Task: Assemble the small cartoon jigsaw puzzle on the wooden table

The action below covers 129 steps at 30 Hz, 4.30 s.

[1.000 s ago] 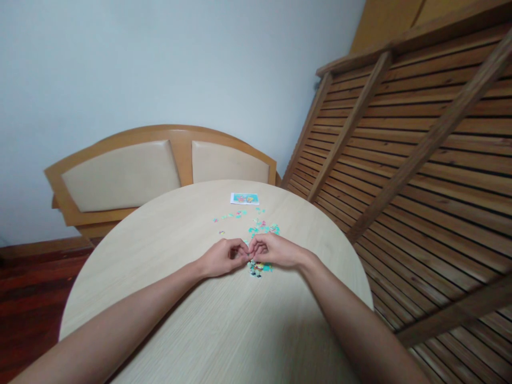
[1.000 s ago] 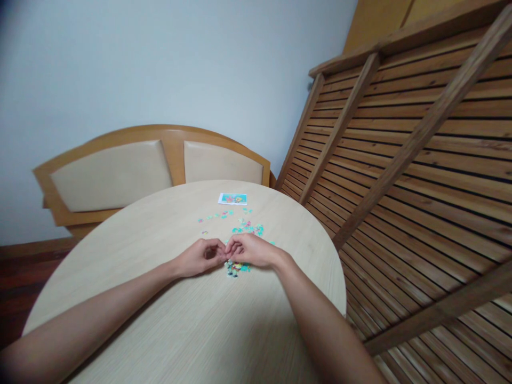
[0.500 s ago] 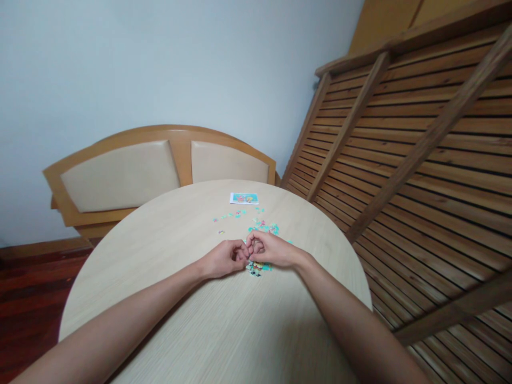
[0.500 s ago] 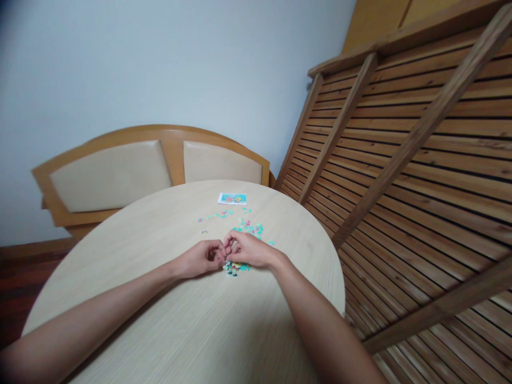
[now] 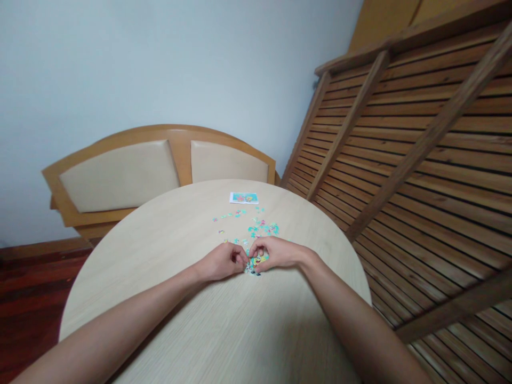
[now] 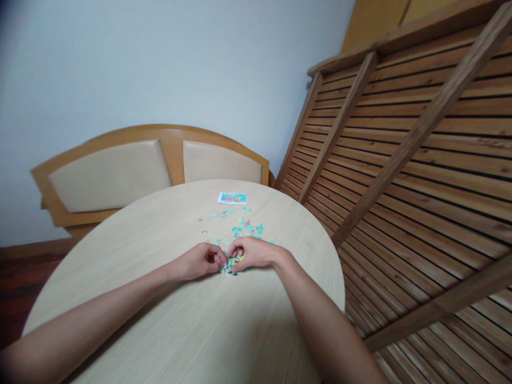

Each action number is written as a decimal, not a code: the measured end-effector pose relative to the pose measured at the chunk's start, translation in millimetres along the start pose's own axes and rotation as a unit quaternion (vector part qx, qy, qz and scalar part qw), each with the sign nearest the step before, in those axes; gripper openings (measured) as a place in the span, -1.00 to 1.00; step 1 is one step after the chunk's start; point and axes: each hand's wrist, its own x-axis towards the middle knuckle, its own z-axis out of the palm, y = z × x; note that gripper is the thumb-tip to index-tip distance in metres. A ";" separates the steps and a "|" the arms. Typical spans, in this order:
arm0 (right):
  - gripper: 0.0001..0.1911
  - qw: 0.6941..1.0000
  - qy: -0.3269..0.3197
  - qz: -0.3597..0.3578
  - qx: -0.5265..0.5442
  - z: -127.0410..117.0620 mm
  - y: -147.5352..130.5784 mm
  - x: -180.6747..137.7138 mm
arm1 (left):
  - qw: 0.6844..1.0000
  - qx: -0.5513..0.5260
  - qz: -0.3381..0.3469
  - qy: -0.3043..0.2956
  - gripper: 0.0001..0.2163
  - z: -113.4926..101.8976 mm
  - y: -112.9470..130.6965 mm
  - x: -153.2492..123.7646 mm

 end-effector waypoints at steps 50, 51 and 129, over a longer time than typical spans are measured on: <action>-0.65 0.999 -0.019 -0.005 -0.029 1.0 0.0 -0.4 | 0.969 0.245 0.015 0.018 -0.79 -3.4 18.9 -14.9; -0.65 0.999 -0.018 -0.005 -0.028 1.1 0.0 -0.4 | 0.969 0.245 0.022 0.012 -0.80 -4.1 18.2 -14.6; -0.84 0.964 0.222 0.024 -0.147 2.8 26.9 11.7 | 0.892 0.357 0.268 -0.071 -0.71 -17.7 17.8 -13.4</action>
